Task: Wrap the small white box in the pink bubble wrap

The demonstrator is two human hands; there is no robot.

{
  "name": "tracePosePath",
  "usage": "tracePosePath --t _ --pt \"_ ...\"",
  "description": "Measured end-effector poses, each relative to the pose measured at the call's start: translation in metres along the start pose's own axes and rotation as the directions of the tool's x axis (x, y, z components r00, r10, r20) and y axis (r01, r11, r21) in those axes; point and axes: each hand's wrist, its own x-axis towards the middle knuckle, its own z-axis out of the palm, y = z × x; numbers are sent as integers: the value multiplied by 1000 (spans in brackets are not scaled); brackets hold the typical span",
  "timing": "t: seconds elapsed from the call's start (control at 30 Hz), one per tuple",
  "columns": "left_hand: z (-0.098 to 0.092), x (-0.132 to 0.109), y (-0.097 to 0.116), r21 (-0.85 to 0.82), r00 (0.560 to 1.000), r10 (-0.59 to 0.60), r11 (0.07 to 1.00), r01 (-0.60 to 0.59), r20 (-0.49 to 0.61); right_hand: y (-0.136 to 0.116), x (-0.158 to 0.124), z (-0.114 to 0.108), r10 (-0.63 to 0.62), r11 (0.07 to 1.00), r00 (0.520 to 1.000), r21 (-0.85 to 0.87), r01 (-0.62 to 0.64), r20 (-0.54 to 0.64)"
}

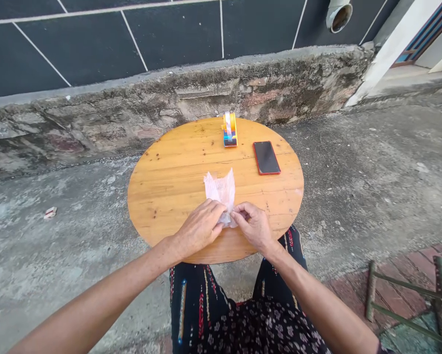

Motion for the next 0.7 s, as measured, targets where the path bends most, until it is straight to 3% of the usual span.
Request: tracePosePath --t 0.23,0.4,0.57,0.7 --pt "9 -8 -6 -135 988 -28 991 8 -150 -15 0 13 -127 968 992 -217 125 5" --pt "15 -11 -12 -180 984 14 983 -46 -176 -22 -2 19 -236 900 970 -363 241 60" --pt "19 -11 -15 -221 978 50 971 -95 -203 -33 -7 15 -176 836 971 -496 233 160" --pt "20 -13 -15 -265 968 50 957 -116 -244 -38 -12 1 -151 858 957 -448 252 248"
